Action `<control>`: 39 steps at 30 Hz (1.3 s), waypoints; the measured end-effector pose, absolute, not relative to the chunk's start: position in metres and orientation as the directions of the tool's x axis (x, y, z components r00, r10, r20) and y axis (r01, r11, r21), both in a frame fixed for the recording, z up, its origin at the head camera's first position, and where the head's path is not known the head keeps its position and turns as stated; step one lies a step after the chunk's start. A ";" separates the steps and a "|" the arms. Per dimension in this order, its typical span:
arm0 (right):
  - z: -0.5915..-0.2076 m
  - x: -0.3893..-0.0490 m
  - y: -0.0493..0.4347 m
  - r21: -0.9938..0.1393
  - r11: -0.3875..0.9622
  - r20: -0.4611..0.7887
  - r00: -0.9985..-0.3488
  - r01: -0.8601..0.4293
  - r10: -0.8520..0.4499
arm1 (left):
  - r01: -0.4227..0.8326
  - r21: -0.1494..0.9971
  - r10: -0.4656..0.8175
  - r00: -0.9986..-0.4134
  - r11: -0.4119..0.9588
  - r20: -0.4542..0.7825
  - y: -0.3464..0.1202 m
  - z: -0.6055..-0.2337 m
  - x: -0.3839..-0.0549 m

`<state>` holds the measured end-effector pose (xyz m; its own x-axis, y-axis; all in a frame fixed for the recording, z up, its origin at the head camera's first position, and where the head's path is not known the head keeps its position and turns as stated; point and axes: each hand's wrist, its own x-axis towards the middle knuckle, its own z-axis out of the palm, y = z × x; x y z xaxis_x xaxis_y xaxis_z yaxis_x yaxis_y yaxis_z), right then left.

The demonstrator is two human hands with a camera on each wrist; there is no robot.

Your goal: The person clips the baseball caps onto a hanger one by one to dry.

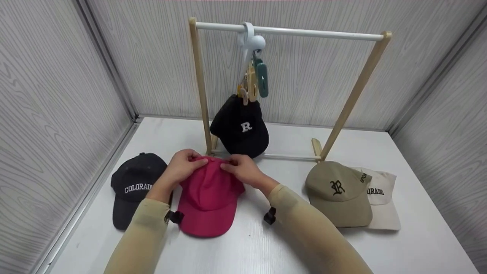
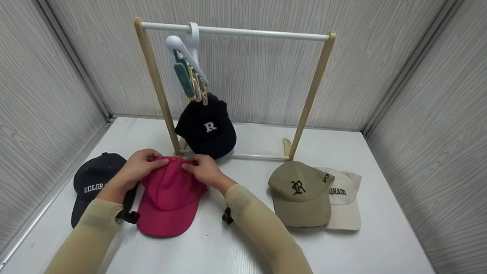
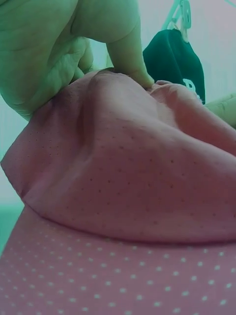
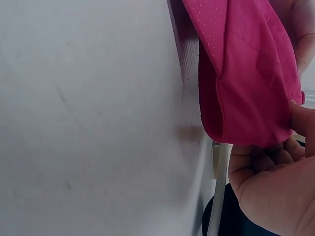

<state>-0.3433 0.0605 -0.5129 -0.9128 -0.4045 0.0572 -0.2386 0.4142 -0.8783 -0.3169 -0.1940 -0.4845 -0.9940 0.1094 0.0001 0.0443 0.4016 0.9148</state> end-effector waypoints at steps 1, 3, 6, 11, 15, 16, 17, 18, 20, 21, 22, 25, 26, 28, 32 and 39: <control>-0.512 -0.343 0.062 -0.878 0.414 0.060 -0.914 -0.240 -0.402 | 0.047 0.916 0.113 -0.994 0.399 0.002 -0.194 -0.484 -0.317; -0.509 -0.343 0.064 -0.882 0.406 0.064 -0.915 -0.238 -0.397 | 0.049 0.918 0.119 -0.993 0.393 0.002 -0.193 -0.483 -0.316; -0.505 -0.343 0.067 -0.892 0.385 0.073 -0.916 -0.237 -0.395 | 0.056 0.923 0.134 -0.991 0.381 0.005 -0.191 -0.479 -0.315; -0.501 -0.345 0.072 -0.905 0.352 0.088 -0.914 -0.239 -0.395 | 0.091 0.924 0.165 -0.986 0.371 0.031 -0.189 -0.474 -0.313; -0.497 -0.348 0.078 -0.914 0.326 0.099 -0.913 -0.240 -0.395 | 0.117 0.924 0.195 -0.980 0.363 0.048 -0.187 -0.471 -0.314; -0.495 -0.348 0.079 -0.916 0.320 0.104 -0.913 -0.243 -0.395 | 0.124 0.924 0.204 -0.978 0.361 0.052 -0.186 -0.470 -0.314; -0.494 -0.349 0.080 -0.917 0.314 0.109 -0.913 -0.245 -0.394 | 0.129 0.925 0.211 -0.976 0.358 0.055 -0.184 -0.468 -0.315; -0.492 -0.350 0.081 -0.918 0.309 0.114 -0.912 -0.248 -0.394 | 0.134 0.924 0.215 -0.975 0.359 0.057 -0.183 -0.467 -0.315; -0.489 -0.351 0.084 -0.918 0.303 0.124 -0.911 -0.256 -0.393 | 0.141 0.923 0.218 -0.974 0.358 0.064 -0.180 -0.464 -0.315; -0.488 -0.352 0.085 -0.917 0.302 0.128 -0.911 -0.259 -0.393 | 0.142 0.923 0.218 -0.974 0.358 0.065 -0.179 -0.462 -0.315; -0.486 -0.353 0.086 -0.916 0.302 0.133 -0.911 -0.263 -0.391 | 0.142 0.923 0.219 -0.974 0.357 0.065 -0.177 -0.460 -0.316; -0.480 -0.355 0.090 -0.913 0.299 0.149 -0.911 -0.276 -0.384 | 0.152 0.923 0.225 -0.972 0.355 0.073 -0.173 -0.454 -0.316; -0.478 -0.356 0.091 -0.912 0.299 0.155 -0.911 -0.281 -0.383 | 0.156 0.923 0.229 -0.971 0.352 0.077 -0.171 -0.452 -0.317; -0.473 -0.357 0.094 -0.909 0.298 0.166 -0.909 -0.292 -0.383 | 0.167 0.924 0.234 -0.968 0.343 0.088 -0.169 -0.450 -0.318; -0.464 -0.359 0.099 -0.898 0.307 0.184 -0.904 -0.314 -0.387 | 0.191 0.929 0.241 -0.964 0.316 0.116 -0.163 -0.446 -0.321; -0.451 -0.364 0.106 -0.882 0.334 0.198 -0.904 -0.333 -0.379 | 0.222 0.922 0.224 -0.962 0.317 0.155 -0.154 -0.439 -0.325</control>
